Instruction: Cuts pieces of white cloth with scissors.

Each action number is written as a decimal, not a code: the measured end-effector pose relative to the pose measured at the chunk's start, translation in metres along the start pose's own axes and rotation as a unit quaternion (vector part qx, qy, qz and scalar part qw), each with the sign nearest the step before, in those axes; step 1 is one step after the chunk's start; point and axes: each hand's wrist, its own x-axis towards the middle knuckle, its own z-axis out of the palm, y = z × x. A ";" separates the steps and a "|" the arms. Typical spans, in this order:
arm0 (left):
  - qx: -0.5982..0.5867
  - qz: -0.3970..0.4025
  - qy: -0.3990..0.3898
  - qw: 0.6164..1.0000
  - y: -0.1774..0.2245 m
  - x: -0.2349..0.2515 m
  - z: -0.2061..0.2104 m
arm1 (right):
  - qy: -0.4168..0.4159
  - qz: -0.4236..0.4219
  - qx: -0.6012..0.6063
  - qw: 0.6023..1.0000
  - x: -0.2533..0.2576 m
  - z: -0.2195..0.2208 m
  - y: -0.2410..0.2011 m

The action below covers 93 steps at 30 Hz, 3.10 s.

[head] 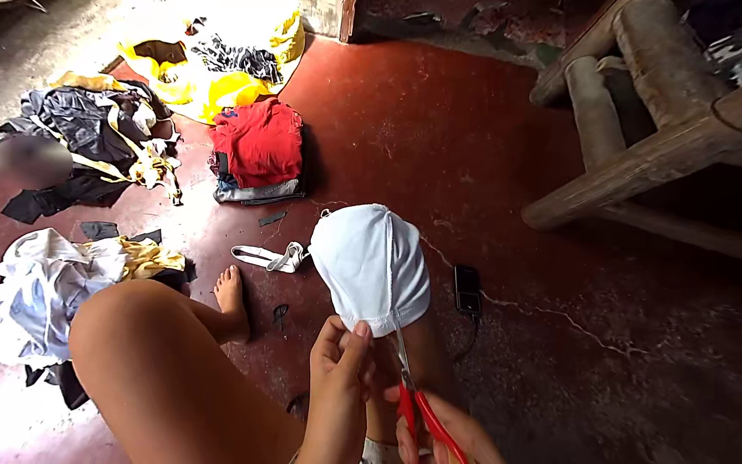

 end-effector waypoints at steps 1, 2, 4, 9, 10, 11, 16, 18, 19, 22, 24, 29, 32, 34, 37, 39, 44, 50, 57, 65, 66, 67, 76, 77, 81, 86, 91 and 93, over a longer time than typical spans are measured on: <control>0.001 -0.005 0.005 1.000 0.000 0.001 0.001 | 0.004 -0.007 0.004 1.000 0.003 0.002 0.000; 0.004 -0.010 0.006 1.000 0.001 0.001 0.002 | 0.005 -0.015 0.002 1.000 0.006 0.002 -0.001; 0.013 -0.021 0.004 1.000 0.001 0.001 0.003 | 0.003 -0.028 0.005 1.000 0.011 0.002 0.000; 0.032 -0.037 0.021 0.999 0.004 -0.001 0.004 | 0.011 -0.055 0.049 0.997 0.012 0.001 0.010; 0.034 -0.037 0.019 0.999 0.003 -0.001 0.004 | 0.008 -0.056 0.047 0.997 0.012 0.001 0.011; 0.032 -0.035 0.019 0.999 0.003 -0.001 0.004 | 0.006 -0.057 0.046 0.997 0.012 0.000 0.011; 0.020 -0.035 0.024 0.999 0.002 0.000 0.004 | 0.040 -0.049 0.029 0.998 0.013 0.002 0.008; 0.025 -0.025 0.022 0.999 0.001 0.000 0.006 | 0.054 -0.054 0.011 0.997 0.012 0.005 0.008; 0.031 -0.011 0.023 0.999 0.000 0.000 0.007 | 0.063 -0.056 0.003 0.996 0.012 0.006 0.009; 0.058 0.028 0.036 0.997 -0.001 0.002 0.013 | 0.078 -0.063 -0.016 0.995 0.012 0.008 0.009; 0.076 0.040 0.033 0.996 -0.002 0.002 0.012 | 0.076 -0.064 -0.018 0.995 0.011 0.008 0.010; 0.077 0.034 0.012 0.996 -0.003 0.001 0.005 | 0.095 -0.059 -0.015 0.994 0.008 0.009 0.012; 0.081 0.028 -0.001 0.996 -0.003 0.001 0.001 | 0.074 -0.066 0.004 0.995 0.007 0.007 0.013; 0.079 0.022 -0.013 0.997 -0.002 0.002 -0.002 | 0.037 -0.075 0.022 0.996 0.008 0.004 0.015; 0.078 0.008 -0.028 0.997 -0.001 0.003 -0.007 | 0.027 -0.069 0.049 0.996 0.013 0.004 0.015; 0.080 0.003 -0.035 0.996 0.000 0.004 -0.008 | 0.037 -0.062 0.064 0.995 0.015 0.007 0.013; 0.085 -0.001 -0.046 0.995 0.003 0.005 -0.012 | 0.052 -0.061 0.067 0.994 0.018 0.013 0.014; 0.088 -0.003 -0.067 0.994 0.003 0.006 -0.017 | 0.079 -0.068 0.062 0.993 0.012 0.017 0.016; 0.050 -0.033 -0.094 0.994 0.001 0.006 -0.019 | 0.063 -0.076 0.110 0.989 0.019 0.022 0.025; 0.040 -0.025 -0.118 0.992 0.001 0.008 -0.027 | 0.074 -0.097 0.095 0.988 0.023 0.038 0.028; 0.037 -0.024 -0.118 0.992 0.000 0.008 -0.028 | 0.076 -0.099 0.096 0.988 0.022 0.039 0.029; 0.034 -0.025 -0.118 0.992 -0.001 0.008 -0.029 | 0.078 -0.101 0.096 0.987 0.023 0.039 0.030; 0.021 -0.019 -0.129 0.991 -0.002 0.009 -0.029 | 0.102 -0.114 0.093 0.984 0.030 0.044 0.029; 0.019 -0.021 -0.129 0.991 -0.001 0.009 -0.030 | 0.102 -0.117 0.089 0.984 0.030 0.045 0.028; -0.011 -0.019 -0.141 0.990 -0.001 0.010 -0.037 | 0.106 -0.121 0.064 0.985 0.030 0.045 0.023; -0.012 -0.025 -0.145 0.989 0.000 0.009 -0.044 | 0.096 -0.119 0.069 0.986 0.032 0.036 0.026; -0.015 -0.032 -0.154 0.988 -0.002 0.010 -0.044 | 0.101 -0.122 0.084 0.984 0.036 0.036 0.025; -0.013 -0.029 -0.156 0.987 -0.001 0.010 -0.045 | 0.102 -0.122 0.078 0.984 0.036 0.037 0.024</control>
